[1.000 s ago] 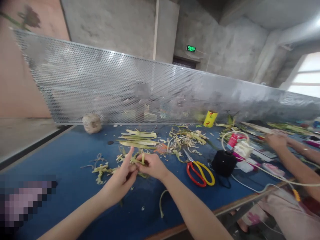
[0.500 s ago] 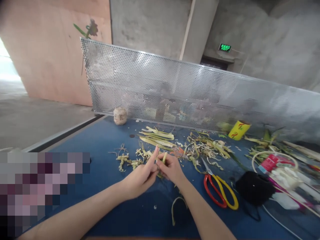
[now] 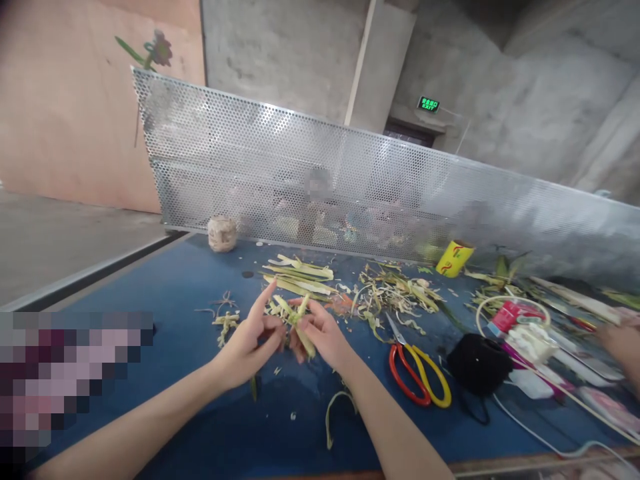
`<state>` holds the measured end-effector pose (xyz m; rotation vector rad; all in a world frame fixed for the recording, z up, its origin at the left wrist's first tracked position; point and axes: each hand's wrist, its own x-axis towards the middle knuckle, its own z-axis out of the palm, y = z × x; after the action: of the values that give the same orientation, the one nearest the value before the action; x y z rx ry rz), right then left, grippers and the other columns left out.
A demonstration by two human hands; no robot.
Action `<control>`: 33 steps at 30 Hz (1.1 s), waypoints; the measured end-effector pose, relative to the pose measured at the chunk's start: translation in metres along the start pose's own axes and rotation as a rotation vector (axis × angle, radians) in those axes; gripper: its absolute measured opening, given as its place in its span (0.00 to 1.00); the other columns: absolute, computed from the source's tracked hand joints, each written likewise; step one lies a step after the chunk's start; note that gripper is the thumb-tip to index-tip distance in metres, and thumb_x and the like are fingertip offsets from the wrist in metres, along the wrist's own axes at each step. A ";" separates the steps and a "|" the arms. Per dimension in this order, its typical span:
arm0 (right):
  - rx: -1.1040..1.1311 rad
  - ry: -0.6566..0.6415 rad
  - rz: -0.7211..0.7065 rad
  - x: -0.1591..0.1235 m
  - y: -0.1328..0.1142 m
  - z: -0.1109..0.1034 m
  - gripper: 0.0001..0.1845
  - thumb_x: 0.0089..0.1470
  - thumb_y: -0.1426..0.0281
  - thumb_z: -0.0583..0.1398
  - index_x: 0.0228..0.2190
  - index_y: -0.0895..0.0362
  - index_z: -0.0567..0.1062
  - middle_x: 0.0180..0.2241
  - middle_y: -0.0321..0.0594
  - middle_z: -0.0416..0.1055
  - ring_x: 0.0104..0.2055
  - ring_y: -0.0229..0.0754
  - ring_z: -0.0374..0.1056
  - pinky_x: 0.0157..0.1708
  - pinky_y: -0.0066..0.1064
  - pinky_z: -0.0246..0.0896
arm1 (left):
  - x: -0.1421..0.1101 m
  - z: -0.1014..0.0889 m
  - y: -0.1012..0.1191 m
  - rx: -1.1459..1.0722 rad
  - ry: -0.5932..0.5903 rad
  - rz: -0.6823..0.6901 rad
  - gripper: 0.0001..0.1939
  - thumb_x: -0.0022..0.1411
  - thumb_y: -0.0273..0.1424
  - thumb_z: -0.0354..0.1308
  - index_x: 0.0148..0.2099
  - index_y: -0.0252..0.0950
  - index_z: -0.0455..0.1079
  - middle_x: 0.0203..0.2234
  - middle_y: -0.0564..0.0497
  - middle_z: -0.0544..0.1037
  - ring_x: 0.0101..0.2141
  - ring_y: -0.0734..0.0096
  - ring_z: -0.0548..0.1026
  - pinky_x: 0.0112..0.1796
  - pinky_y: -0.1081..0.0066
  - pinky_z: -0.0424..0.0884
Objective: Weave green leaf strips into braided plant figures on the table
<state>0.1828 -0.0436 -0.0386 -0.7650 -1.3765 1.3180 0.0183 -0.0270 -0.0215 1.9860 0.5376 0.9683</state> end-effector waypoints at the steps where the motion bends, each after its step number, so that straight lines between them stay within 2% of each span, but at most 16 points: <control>1: -0.026 0.012 -0.022 0.000 -0.001 0.001 0.24 0.49 0.61 0.59 0.46 0.57 0.61 0.18 0.30 0.67 0.14 0.32 0.62 0.13 0.22 0.56 | 0.000 0.000 0.000 -0.008 0.011 -0.010 0.37 0.61 0.27 0.43 0.62 0.35 0.21 0.19 0.57 0.66 0.22 0.75 0.67 0.27 0.73 0.65; 4: -0.067 0.052 -0.064 0.001 -0.002 0.003 0.26 0.47 0.65 0.61 0.46 0.55 0.59 0.18 0.28 0.67 0.16 0.31 0.61 0.16 0.22 0.57 | 0.001 0.002 0.000 -0.056 0.072 -0.052 0.40 0.60 0.31 0.48 0.62 0.37 0.21 0.23 0.55 0.67 0.23 0.75 0.67 0.27 0.73 0.65; 8: -0.083 0.060 -0.076 0.001 0.000 0.007 0.34 0.45 0.66 0.63 0.51 0.54 0.52 0.17 0.27 0.66 0.15 0.31 0.60 0.16 0.22 0.55 | 0.002 0.007 -0.002 -0.056 0.212 -0.066 0.48 0.54 0.32 0.56 0.62 0.42 0.20 0.35 0.49 0.65 0.25 0.76 0.65 0.22 0.75 0.64; 11: -0.088 0.047 -0.078 0.000 0.000 0.008 0.37 0.45 0.65 0.63 0.52 0.54 0.51 0.17 0.27 0.67 0.15 0.31 0.60 0.16 0.23 0.55 | 0.003 0.009 -0.004 -0.044 0.236 -0.027 0.46 0.54 0.31 0.56 0.62 0.46 0.24 0.39 0.47 0.64 0.26 0.77 0.64 0.22 0.75 0.66; 16: -0.155 -0.011 -0.072 -0.001 -0.003 0.005 0.24 0.49 0.65 0.59 0.48 0.55 0.61 0.19 0.30 0.68 0.16 0.30 0.58 0.17 0.23 0.55 | 0.003 0.006 -0.004 -0.051 0.283 0.021 0.39 0.58 0.30 0.50 0.63 0.45 0.27 0.35 0.50 0.66 0.26 0.76 0.67 0.24 0.74 0.68; 19: -0.175 -0.013 -0.074 -0.001 -0.005 0.004 0.22 0.50 0.66 0.58 0.47 0.55 0.63 0.19 0.30 0.66 0.16 0.29 0.57 0.17 0.22 0.54 | 0.003 0.005 -0.001 -0.034 0.341 0.055 0.40 0.58 0.29 0.51 0.63 0.43 0.28 0.30 0.53 0.66 0.28 0.75 0.68 0.25 0.74 0.67; 21: -0.195 -0.010 -0.068 -0.001 -0.005 0.003 0.21 0.50 0.67 0.58 0.46 0.56 0.65 0.18 0.29 0.66 0.16 0.29 0.57 0.17 0.22 0.53 | 0.003 0.004 0.002 -0.036 0.363 0.060 0.40 0.57 0.29 0.52 0.63 0.42 0.30 0.30 0.53 0.67 0.28 0.75 0.69 0.25 0.75 0.67; 27: -0.179 -0.074 -0.041 0.000 -0.004 0.002 0.15 0.50 0.65 0.57 0.40 0.57 0.67 0.15 0.28 0.64 0.13 0.28 0.54 0.14 0.21 0.50 | 0.006 0.001 0.005 -0.050 0.331 0.007 0.36 0.55 0.28 0.53 0.62 0.40 0.39 0.29 0.55 0.67 0.23 0.79 0.67 0.24 0.76 0.66; 33: -0.220 -0.053 0.012 0.004 -0.006 0.001 0.10 0.51 0.65 0.56 0.35 0.57 0.66 0.12 0.25 0.63 0.08 0.26 0.49 0.09 0.19 0.43 | 0.011 0.000 0.005 -0.102 0.318 -0.086 0.34 0.52 0.31 0.57 0.59 0.38 0.47 0.24 0.57 0.66 0.25 0.76 0.69 0.27 0.75 0.67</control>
<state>0.1820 -0.0415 -0.0313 -0.8917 -1.5793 1.2158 0.0246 -0.0221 -0.0129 1.7146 0.7263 1.2407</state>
